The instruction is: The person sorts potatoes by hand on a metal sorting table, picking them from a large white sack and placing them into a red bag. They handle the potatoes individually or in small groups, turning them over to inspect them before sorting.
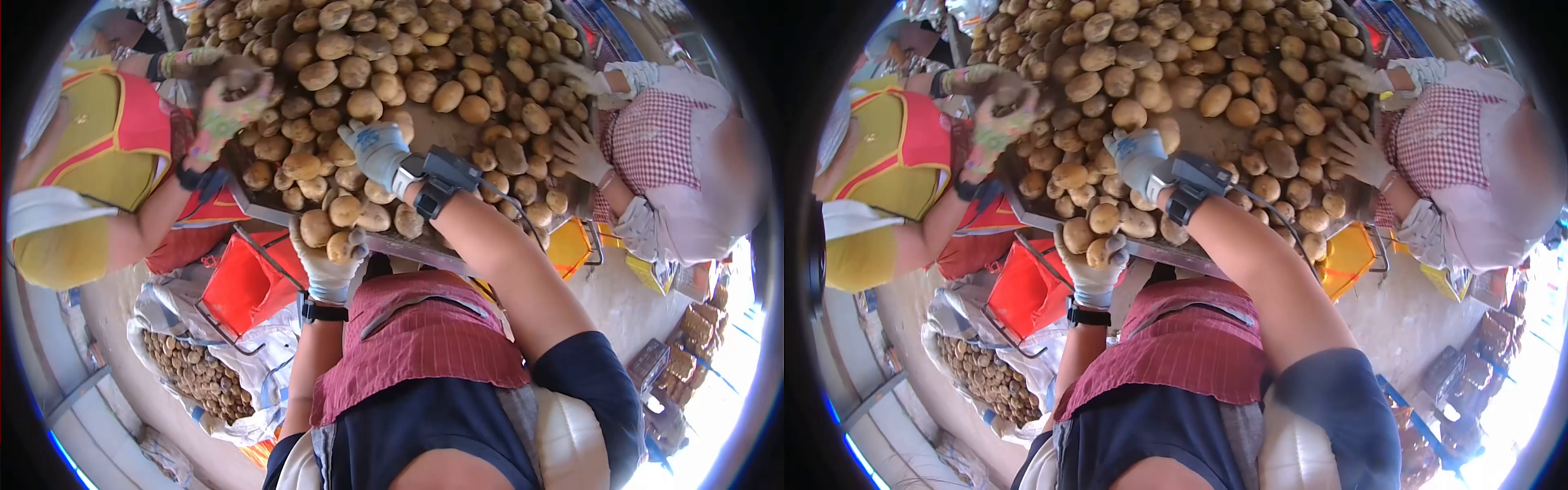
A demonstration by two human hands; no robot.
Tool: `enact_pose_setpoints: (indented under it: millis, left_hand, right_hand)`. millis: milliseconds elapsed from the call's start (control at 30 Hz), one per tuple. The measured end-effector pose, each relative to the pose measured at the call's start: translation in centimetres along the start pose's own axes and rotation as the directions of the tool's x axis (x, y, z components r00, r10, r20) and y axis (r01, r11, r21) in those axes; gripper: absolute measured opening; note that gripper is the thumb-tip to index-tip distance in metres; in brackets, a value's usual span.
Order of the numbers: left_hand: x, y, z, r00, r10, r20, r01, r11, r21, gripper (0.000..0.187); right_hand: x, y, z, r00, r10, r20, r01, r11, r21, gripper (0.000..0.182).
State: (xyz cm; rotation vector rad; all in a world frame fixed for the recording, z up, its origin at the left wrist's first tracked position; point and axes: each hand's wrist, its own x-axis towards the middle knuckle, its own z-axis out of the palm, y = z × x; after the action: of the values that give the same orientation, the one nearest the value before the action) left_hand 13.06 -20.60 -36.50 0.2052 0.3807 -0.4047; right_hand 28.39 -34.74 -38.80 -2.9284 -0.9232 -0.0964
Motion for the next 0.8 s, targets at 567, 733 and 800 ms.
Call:
enact_pose_setpoints:
  millis: [567, 733, 800]
  left_hand:
    - [-0.5, 0.5, -5.3, 0.98, 0.199, -0.024, -0.2, 0.979, -0.044, 0.082]
    - [1.3, -0.4, -0.7, 0.96, 0.276, -0.056, -0.281, 0.939, -0.199, 0.078]
    - [2.3, 0.2, -1.6, 0.97, 0.242, -0.012, -0.23, 0.904, -0.36, 0.082]
  right_hand:
    - [-4.1, 7.4, 1.2, 0.78, 0.592, 0.205, -0.626, 0.738, 0.252, 0.035]
    - [-7.4, 0.2, -4.8, 0.943, 0.284, 0.175, -0.316, 0.59, 0.743, 0.039]
    - [-5.9, -0.1, -4.8, 0.971, 0.144, 0.191, -0.237, 0.468, 0.851, 0.04]
